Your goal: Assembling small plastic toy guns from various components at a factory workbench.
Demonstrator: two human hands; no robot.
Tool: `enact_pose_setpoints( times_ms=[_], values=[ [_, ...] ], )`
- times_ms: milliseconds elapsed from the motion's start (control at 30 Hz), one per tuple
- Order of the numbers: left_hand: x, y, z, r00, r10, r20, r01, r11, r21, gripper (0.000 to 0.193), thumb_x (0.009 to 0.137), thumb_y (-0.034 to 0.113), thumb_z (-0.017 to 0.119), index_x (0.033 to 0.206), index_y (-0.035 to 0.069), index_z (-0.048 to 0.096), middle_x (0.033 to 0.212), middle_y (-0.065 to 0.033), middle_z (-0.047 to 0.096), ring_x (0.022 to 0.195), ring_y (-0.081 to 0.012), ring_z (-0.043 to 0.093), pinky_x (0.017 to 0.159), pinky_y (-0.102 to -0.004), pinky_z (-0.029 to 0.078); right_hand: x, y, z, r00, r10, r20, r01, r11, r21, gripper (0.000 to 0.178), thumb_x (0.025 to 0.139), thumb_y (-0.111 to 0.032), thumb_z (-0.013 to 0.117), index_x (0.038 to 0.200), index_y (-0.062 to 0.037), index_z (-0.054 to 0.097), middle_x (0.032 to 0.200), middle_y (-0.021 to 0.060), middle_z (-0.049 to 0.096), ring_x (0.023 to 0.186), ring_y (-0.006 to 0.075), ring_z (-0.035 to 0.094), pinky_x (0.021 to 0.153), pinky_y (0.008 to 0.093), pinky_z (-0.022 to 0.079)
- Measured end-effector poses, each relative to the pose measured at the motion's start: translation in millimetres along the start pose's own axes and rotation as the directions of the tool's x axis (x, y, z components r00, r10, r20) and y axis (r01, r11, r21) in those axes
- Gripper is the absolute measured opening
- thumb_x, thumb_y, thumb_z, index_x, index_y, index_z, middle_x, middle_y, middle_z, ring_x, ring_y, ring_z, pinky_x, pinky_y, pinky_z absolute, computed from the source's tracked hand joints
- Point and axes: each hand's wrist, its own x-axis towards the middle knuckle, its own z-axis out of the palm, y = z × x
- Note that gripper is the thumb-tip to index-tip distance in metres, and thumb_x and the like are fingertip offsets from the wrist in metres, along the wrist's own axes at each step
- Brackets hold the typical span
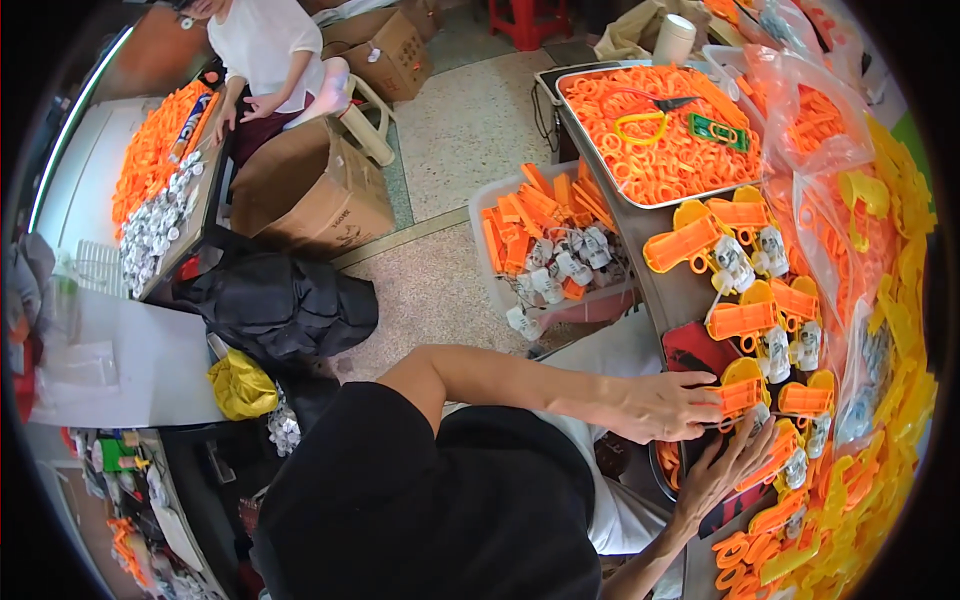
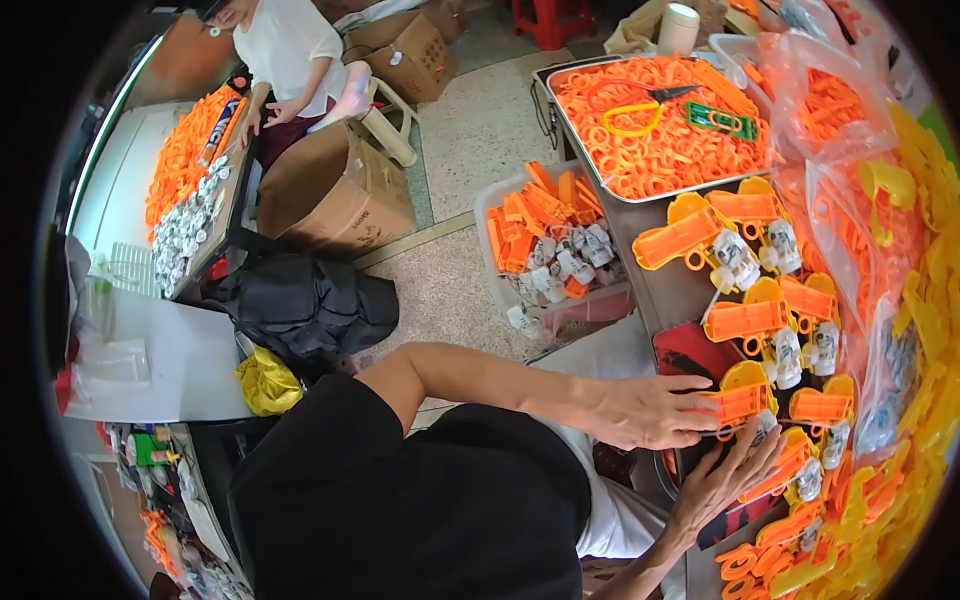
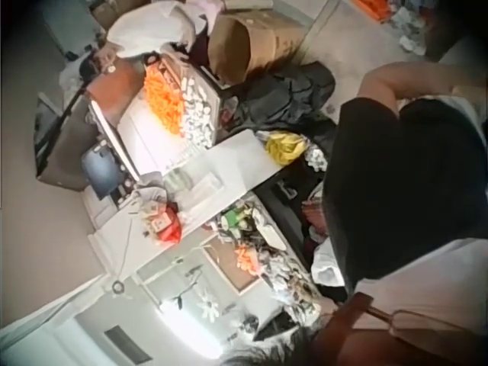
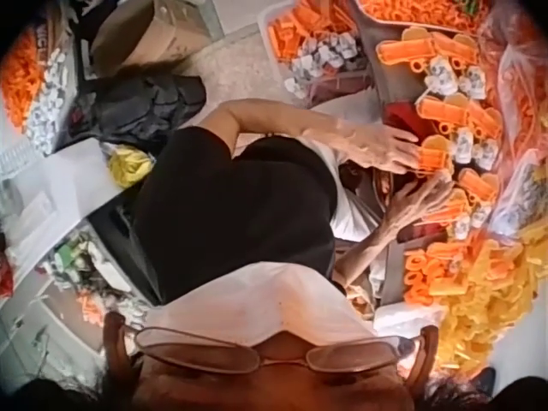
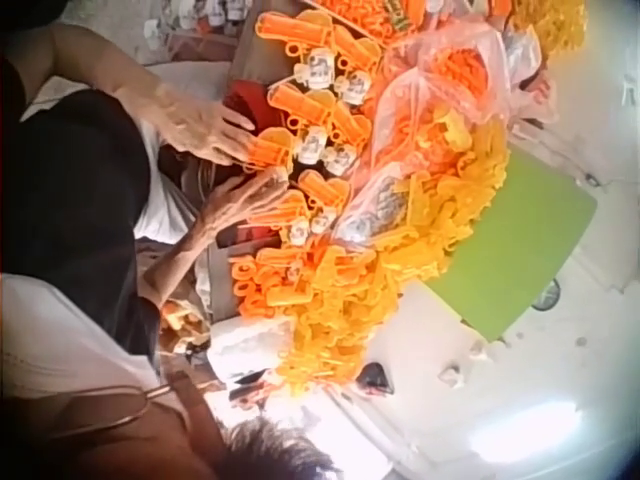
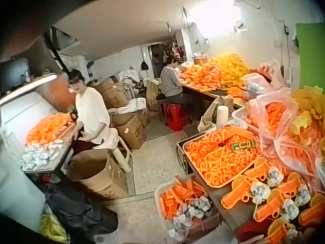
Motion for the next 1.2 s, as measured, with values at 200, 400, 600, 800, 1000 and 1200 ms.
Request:
enact_pose_setpoints(
  times_ms=[200, 400, 600, 800, 1000, 1200],
  values=[
    [8, 8, 20, 0.983, -0.006, -0.184, 0.029, 0.992, 0.122, 0.018, 0.087, 0.023, 0.064, 0.097, 0.008, 0.068, 0.114, -0.0085, 0.057, 0.119, -0.0282, 0.052, 0.115, -0.0515, 0.036, 2, 0, 2, 1.000, -0.005, -0.020, 0.005, 1.000, -0.003, 0.060, 0.100, -0.010, 0.051, 0.158, -0.0165, 0.039, 0.165, 0.0141, 0.030, 0.153, 0.0377, 0.026, 0.122, 0.0569, 0.020],
    [9, 16, 20, 0.981, -0.052, -0.186, 0.078, 0.987, 0.137, 0.011, 0.079, 0.020, 0.069, 0.077, 0.009, 0.068, 0.122, -0.0101, 0.056, 0.125, -0.0305, 0.049, 0.115, -0.0515, 0.037, 3, -6, 1, 0.999, 0.036, 0.015, -0.036, 0.999, 0.010, 0.065, 0.095, -0.002, 0.054, 0.158, -0.0127, 0.038, 0.166, 0.0142, 0.028, 0.154, 0.0386, 0.021, 0.123, 0.0554, 0.020],
    [16, 23, 23, 0.983, -0.055, -0.176, 0.091, 0.975, 0.203, 0.015, 0.075, 0.021, 0.068, 0.081, 0.009, 0.075, 0.125, -0.0102, 0.059, 0.132, -0.0315, 0.048, 0.116, -0.0513, 0.037, -1, -3, 0, 0.999, 0.047, 0.004, -0.047, 0.998, 0.032, 0.066, 0.093, -0.003, 0.060, 0.155, -0.0135, 0.044, 0.164, 0.0169, 0.029, 0.153, 0.0410, 0.023, 0.123, 0.0546, 0.021],
    [32, 23, 18, 0.989, -0.004, -0.146, 0.016, 0.996, 0.084, 0.013, 0.073, 0.019, 0.068, 0.080, 0.009, 0.072, 0.121, -0.0065, 0.060, 0.125, -0.0271, 0.051, 0.110, -0.0502, 0.042, -2, 0, 3, 0.995, 0.060, -0.079, -0.052, 0.994, 0.101, 0.060, 0.093, -0.008, 0.063, 0.151, -0.0127, 0.048, 0.163, 0.0167, 0.033, 0.152, 0.0397, 0.028, 0.123, 0.0570, 0.019],
    [44, 16, 12, 0.990, 0.015, -0.137, -0.045, 0.974, -0.222, 0.021, 0.078, 0.015, 0.065, 0.096, 0.005, 0.069, 0.114, -0.0086, 0.066, 0.118, -0.0265, 0.059, 0.103, -0.0439, 0.047, -38, -6, -24, 0.934, 0.194, -0.299, -0.143, 0.972, 0.184, 0.045, 0.082, 0.004, 0.066, 0.125, -0.0062, 0.069, 0.130, 0.0192, 0.062, 0.124, 0.0405, 0.057, 0.109, 0.0521, 0.041],
    [59, 21, 11, 0.988, -0.094, -0.123, 0.047, 0.940, -0.339, 0.021, 0.080, -0.002, 0.076, 0.099, 0.005, 0.072, 0.094, -0.0069, 0.069, 0.097, -0.0270, 0.068, 0.100, -0.0459, 0.052, -90, 3, -70, 0.838, 0.287, -0.464, -0.293, 0.954, 0.059, 0.032, 0.076, 0.007, 0.069, 0.105, -0.0058, 0.073, 0.108, 0.0115, 0.071, 0.104, 0.0324, 0.066, 0.101, 0.0505, 0.047]
  ],
)
